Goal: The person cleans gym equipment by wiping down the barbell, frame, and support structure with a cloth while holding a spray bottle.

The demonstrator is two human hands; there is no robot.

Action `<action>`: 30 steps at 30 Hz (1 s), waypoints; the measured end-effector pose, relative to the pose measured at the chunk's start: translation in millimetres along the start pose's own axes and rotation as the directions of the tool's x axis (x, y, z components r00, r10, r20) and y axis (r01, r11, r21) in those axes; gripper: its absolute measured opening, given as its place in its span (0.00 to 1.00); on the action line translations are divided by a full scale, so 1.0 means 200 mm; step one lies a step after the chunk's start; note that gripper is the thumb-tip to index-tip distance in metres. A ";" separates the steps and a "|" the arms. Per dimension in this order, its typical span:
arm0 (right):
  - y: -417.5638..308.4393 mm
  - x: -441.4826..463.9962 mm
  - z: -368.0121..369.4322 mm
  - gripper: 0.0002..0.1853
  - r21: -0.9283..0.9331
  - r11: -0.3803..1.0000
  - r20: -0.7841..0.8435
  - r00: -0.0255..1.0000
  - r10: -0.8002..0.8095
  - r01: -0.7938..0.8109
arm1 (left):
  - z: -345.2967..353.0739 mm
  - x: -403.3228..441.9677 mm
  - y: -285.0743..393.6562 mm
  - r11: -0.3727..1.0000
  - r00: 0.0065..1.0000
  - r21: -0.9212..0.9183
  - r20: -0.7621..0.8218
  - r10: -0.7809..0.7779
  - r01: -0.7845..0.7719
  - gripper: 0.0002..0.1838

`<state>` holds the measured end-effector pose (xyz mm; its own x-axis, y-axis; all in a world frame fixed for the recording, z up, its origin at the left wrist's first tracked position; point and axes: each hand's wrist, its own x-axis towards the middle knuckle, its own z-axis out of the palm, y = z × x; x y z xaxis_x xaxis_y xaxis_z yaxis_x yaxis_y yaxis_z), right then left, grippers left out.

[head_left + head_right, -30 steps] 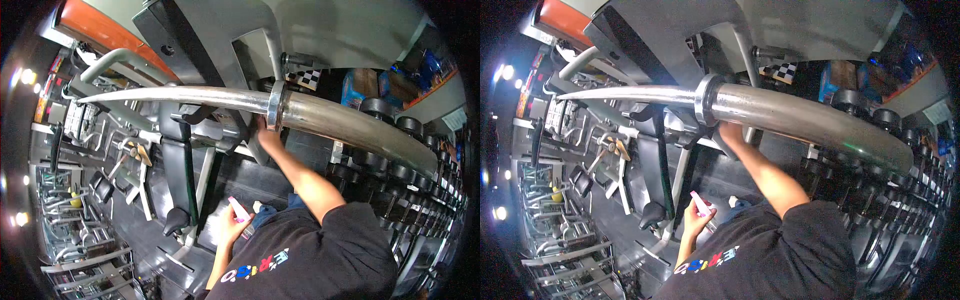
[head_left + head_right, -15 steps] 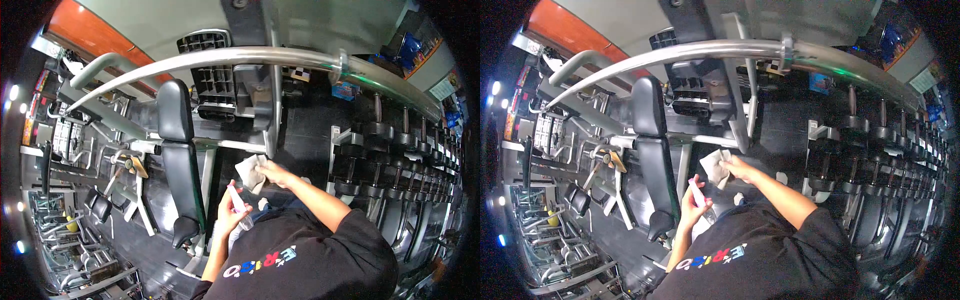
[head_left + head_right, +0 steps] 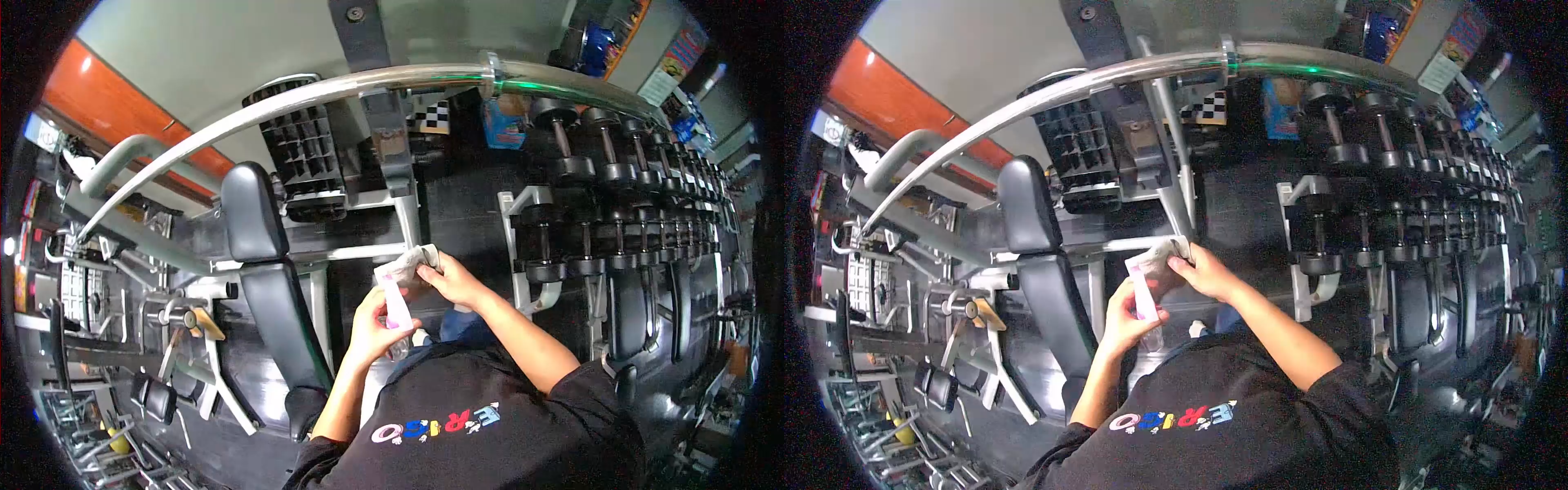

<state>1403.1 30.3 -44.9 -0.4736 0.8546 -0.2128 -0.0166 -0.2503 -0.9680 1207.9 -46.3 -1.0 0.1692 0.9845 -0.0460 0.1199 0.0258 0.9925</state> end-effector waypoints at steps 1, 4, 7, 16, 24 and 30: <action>0.02 -0.03 0.00 0.20 -0.025 0.991 -0.104 0.986 -0.134 0.132 | 0.02 0.02 0.00 0.990 0.998 0.124 -0.001 0.070 -0.070 0.31; 0.06 -0.15 -0.01 0.29 -0.294 0.927 -0.342 0.880 -0.331 0.234 | 0.08 0.05 0.03 0.960 0.993 0.262 -0.040 0.111 -0.097 0.31; 0.01 -0.28 -0.01 0.43 -0.362 0.866 -0.103 0.909 -0.404 0.344 | 0.14 0.08 0.06 0.934 0.985 0.342 -0.099 0.144 -0.103 0.29; 0.03 -0.24 0.10 0.29 -0.104 0.962 -0.112 0.958 -0.264 0.253 | 0.23 0.11 0.07 0.747 0.991 0.664 -0.087 0.097 -0.015 0.33; -0.05 -0.16 -0.09 0.18 -0.197 0.912 0.020 0.932 -0.362 0.359 | 0.17 0.14 0.19 0.796 0.992 0.603 -0.125 0.031 0.051 0.29; -0.14 -0.08 -0.29 0.18 -0.037 0.978 0.230 0.955 -0.190 0.203 | 0.03 0.14 0.21 0.560 0.933 0.819 -0.288 0.218 0.122 0.20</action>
<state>1463.1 50.2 -22.8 -0.6513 0.7587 0.0111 -0.0803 -0.0543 -0.9953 1224.5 -18.1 38.1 -0.0977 0.9736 0.2062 0.8893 -0.0076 0.4572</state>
